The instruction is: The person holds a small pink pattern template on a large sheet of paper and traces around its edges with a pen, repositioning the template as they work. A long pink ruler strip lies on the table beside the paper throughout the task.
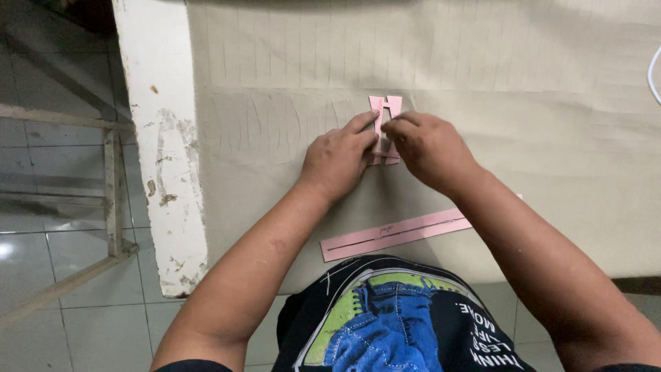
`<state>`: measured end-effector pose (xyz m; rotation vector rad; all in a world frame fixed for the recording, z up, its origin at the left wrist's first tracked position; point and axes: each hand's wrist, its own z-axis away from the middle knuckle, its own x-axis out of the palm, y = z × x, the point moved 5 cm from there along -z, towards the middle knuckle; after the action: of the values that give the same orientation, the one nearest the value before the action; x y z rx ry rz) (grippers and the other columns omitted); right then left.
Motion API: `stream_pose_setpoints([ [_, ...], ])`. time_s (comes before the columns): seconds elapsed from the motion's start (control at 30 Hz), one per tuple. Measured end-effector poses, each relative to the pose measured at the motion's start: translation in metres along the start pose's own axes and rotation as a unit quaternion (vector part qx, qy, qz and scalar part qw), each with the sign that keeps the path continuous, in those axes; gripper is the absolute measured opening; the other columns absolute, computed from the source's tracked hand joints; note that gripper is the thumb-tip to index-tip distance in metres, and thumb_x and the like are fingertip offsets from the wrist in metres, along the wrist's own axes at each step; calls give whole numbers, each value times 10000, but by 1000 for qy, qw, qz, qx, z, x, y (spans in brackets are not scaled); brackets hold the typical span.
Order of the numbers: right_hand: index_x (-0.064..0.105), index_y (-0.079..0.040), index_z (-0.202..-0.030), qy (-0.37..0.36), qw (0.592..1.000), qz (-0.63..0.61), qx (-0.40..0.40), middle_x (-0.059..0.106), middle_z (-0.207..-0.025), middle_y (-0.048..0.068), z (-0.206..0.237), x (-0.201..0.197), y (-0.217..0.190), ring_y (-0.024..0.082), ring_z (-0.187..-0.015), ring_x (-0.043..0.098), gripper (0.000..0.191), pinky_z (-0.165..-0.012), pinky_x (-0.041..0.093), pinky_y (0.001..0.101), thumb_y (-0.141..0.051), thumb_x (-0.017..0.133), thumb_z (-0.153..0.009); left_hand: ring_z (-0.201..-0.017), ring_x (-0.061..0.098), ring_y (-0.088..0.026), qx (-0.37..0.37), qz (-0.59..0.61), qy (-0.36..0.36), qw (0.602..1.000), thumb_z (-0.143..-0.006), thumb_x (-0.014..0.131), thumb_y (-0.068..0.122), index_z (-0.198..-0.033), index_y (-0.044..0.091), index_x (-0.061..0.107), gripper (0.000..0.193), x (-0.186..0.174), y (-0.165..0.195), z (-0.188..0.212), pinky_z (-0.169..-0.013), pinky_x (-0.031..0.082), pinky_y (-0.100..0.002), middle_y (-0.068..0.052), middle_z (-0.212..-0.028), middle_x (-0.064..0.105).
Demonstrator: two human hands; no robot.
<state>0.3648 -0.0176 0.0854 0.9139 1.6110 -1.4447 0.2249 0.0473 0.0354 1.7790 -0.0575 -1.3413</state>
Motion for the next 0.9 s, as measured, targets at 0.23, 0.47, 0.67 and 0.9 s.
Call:
stream_pose_setpoints([
  [0.23,721,-67,-1062,-33,999,-28,15,729,-1040,108,9,0,-4,336,-882,692,125,-750,572,423,-61,675,-946,-932,693,-294,4,-16,-17,1000,-830,766,219,-1034,127,681,240,1,1,-2,-807,549,-457,11,-1432,552],
  [0.47,716,-63,-1055,-34,998,-51,33,737,-1018,102,24,3,-8,324,-878,708,130,-745,576,410,-52,687,-928,-967,683,-292,3,-3,-18,1000,-801,807,237,-1043,133,685,291,-4,0,-3,-826,541,-450,31,-1412,565],
  [0.67,707,-60,-1064,-6,994,-78,75,737,-1033,102,35,3,-4,308,-881,716,106,-748,582,390,-63,678,-962,-988,683,-284,-2,13,-13,1000,-796,810,237,-1033,136,697,282,-6,0,-3,-830,543,-440,49,-1403,574],
  [0.9,714,-57,-1068,2,1000,-21,10,743,-1052,118,41,6,-20,337,-897,706,175,-758,571,417,-46,693,-895,-998,683,-286,10,16,-10,1000,-794,816,228,-1020,129,694,275,-7,0,-4,-834,543,-441,41,-1408,568],
])
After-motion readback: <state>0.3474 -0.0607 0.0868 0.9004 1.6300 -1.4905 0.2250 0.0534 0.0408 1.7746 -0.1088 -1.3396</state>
